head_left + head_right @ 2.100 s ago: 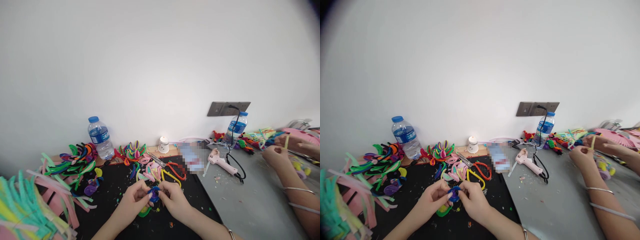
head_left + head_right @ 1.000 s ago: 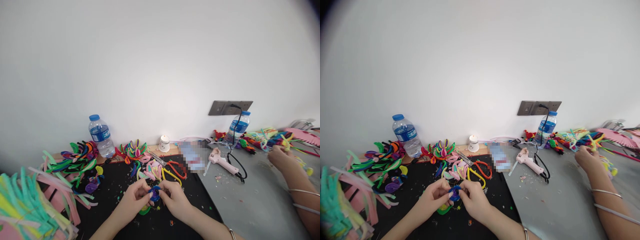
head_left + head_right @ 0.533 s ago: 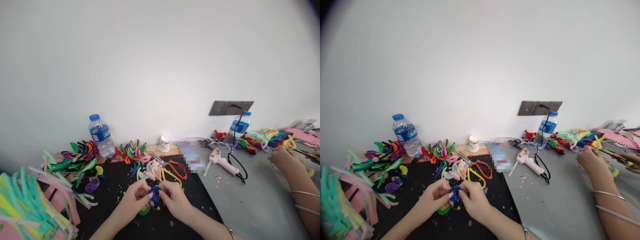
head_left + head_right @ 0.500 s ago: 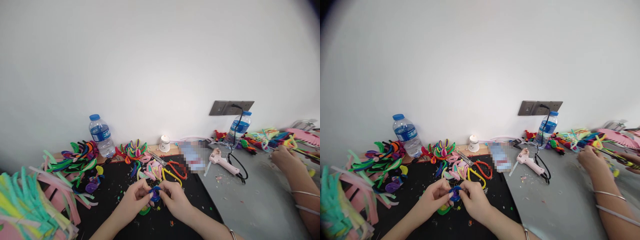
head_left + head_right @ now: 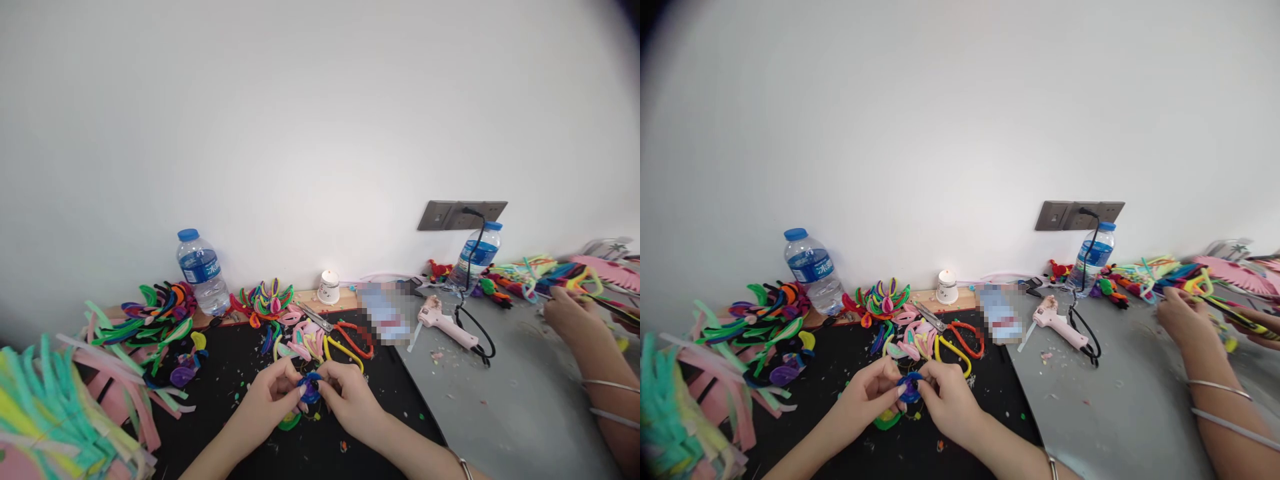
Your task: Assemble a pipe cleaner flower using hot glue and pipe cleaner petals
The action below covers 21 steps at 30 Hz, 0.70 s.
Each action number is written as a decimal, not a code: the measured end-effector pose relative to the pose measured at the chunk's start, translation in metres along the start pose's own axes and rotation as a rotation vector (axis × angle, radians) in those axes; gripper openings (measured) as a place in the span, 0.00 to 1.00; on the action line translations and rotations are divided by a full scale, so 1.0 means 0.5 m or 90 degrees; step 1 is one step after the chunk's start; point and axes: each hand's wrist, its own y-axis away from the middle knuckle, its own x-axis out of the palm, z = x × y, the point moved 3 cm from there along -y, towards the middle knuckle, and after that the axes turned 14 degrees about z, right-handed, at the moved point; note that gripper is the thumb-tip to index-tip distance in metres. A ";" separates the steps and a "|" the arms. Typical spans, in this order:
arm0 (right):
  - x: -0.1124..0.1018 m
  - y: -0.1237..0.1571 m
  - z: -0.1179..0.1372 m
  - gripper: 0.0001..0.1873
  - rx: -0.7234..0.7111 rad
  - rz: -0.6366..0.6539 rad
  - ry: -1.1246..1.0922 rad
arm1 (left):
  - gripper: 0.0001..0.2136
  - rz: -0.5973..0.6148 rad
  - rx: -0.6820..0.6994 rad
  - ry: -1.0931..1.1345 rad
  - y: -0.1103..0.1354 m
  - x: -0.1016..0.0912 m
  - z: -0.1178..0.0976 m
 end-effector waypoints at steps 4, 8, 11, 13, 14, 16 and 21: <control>-0.001 -0.001 0.000 0.08 -0.001 -0.003 0.004 | 0.14 0.006 0.004 -0.004 0.000 -0.001 0.001; -0.001 0.000 0.001 0.09 -0.007 -0.005 0.005 | 0.14 0.009 0.009 0.002 -0.002 -0.001 0.002; 0.000 0.001 -0.001 0.08 -0.004 -0.004 0.005 | 0.14 0.008 0.008 0.006 -0.003 -0.001 0.003; 0.000 0.001 -0.001 0.08 -0.003 -0.006 0.008 | 0.15 0.011 0.009 0.005 -0.002 -0.001 0.002; 0.000 0.001 -0.001 0.08 -0.004 -0.005 0.009 | 0.15 0.012 0.008 0.005 -0.002 0.000 0.002; 0.001 0.001 0.000 0.08 -0.004 -0.002 0.007 | 0.15 0.010 0.006 0.005 -0.001 0.000 0.000; 0.000 0.000 0.003 0.08 -0.002 0.003 -0.002 | 0.16 0.008 -0.003 -0.001 0.001 0.002 -0.006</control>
